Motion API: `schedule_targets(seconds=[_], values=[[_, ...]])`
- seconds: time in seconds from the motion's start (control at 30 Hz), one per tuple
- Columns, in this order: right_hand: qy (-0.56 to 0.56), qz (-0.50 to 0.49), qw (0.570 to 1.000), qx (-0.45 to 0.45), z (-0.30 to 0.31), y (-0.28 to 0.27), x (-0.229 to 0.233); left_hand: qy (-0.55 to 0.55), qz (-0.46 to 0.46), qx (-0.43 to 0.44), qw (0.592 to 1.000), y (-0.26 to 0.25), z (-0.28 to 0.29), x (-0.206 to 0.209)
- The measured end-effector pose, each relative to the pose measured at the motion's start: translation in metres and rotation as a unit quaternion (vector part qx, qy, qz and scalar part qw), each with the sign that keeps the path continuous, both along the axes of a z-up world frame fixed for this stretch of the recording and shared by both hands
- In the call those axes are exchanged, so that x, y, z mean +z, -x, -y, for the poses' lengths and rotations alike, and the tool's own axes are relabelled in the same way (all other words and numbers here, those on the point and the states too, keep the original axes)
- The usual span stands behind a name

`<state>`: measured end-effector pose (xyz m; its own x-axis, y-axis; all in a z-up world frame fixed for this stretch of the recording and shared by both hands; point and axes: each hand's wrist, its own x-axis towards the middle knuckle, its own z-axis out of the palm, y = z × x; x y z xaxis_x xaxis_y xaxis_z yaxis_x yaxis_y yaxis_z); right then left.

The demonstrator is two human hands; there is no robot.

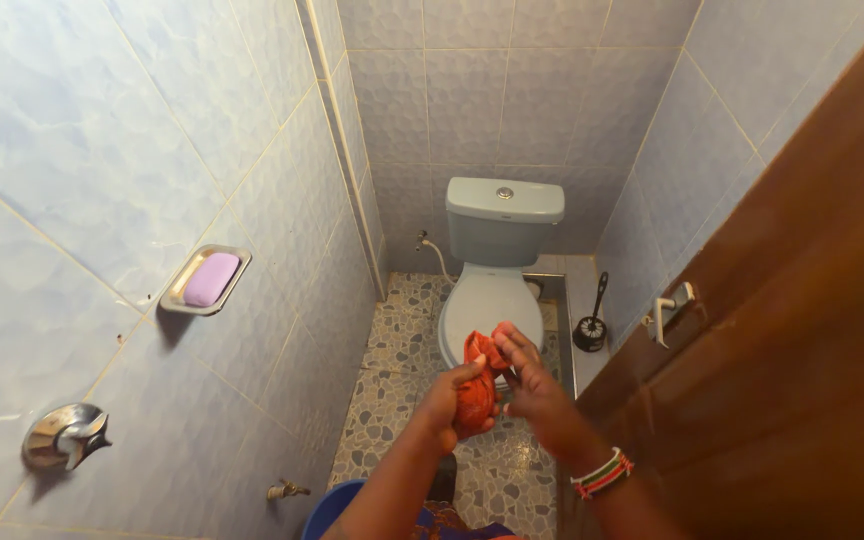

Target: The person cleans the exterior and interior of a toilet using a cloth and then mops the surrounding floor.

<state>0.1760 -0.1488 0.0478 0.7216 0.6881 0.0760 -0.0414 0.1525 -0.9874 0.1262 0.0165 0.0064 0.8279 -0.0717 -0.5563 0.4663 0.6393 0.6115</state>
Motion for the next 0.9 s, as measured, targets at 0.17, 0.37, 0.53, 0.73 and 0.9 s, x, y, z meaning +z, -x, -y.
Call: schedule_targets(seconds=[0.17,0.37,0.53,0.73,0.9], values=[[0.166,0.444,0.879,-0.055,-0.010,0.001,0.019,0.176,0.017,-0.056,0.983,-0.017,-0.032,-0.019],[0.132,0.640,0.755,-0.062,-0.048,-0.079,-0.009,0.253,-0.002,-0.153,0.955,-0.050,-0.064,-0.024],[0.146,0.666,0.731,-0.026,-0.097,-0.173,-0.017,0.340,0.026,-0.153,0.927,-0.110,-0.111,-0.018],[0.233,0.710,0.663,0.036,-0.178,-0.276,0.011,0.275,0.032,-0.117,0.954,-0.204,-0.182,-0.016],[0.385,0.723,0.562,0.113,-0.239,-0.349,0.024,0.003,0.051,-0.126,0.991,-0.294,-0.232,-0.022]])
